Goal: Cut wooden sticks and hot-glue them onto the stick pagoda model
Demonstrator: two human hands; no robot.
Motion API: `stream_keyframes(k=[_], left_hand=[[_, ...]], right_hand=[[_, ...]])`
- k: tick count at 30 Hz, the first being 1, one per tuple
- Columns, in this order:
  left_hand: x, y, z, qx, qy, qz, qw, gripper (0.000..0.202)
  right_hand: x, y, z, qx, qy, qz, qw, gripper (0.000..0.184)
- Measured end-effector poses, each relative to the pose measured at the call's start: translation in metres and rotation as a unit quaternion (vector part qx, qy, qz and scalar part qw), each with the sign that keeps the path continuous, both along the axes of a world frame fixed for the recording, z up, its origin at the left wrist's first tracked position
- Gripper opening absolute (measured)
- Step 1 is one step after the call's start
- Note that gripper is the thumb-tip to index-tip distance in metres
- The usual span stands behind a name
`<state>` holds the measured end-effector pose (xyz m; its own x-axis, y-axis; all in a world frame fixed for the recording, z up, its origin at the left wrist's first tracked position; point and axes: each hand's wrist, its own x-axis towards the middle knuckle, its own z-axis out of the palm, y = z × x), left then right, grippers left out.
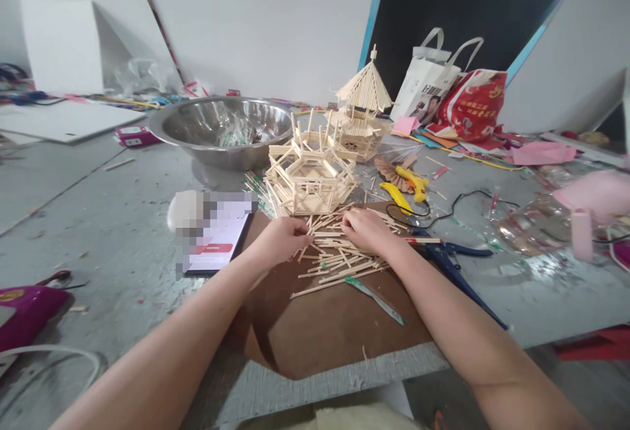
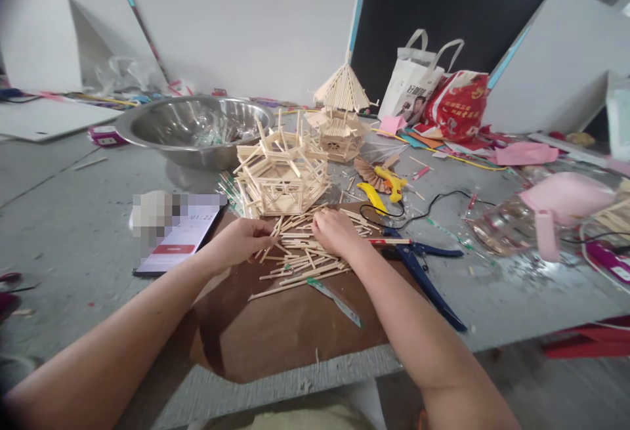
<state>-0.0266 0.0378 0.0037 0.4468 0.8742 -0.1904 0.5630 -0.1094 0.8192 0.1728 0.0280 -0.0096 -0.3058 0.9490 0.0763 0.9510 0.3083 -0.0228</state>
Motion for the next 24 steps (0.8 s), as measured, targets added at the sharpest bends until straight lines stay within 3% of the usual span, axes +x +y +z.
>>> stream_keyframes(k=[3,6,10,17,24], left_hand=[[0.000,0.000,-0.001,0.003,-0.006,0.002,1.000,0.017],[0.001,0.000,0.000,0.003,-0.002,-0.002,1.000,0.017],[0.004,-0.002,0.001,-0.006,-0.001,0.003,1.000,0.016],[0.004,-0.002,-0.003,-0.023,-0.023,-0.006,0.999,0.015],[0.008,-0.005,0.001,-0.106,-0.143,0.073,0.981,0.021]], right_hand=[[0.001,-0.003,0.001,0.027,0.029,0.006,0.999,0.017],[-0.001,-0.005,0.002,0.053,0.076,0.054,0.994,0.015],[-0.008,-0.007,0.002,0.020,0.058,0.113,0.992,0.016],[-0.016,-0.011,0.003,0.034,-0.006,0.121,0.992,0.017],[-0.016,-0.012,0.004,0.008,0.005,0.059,0.998,0.018]])
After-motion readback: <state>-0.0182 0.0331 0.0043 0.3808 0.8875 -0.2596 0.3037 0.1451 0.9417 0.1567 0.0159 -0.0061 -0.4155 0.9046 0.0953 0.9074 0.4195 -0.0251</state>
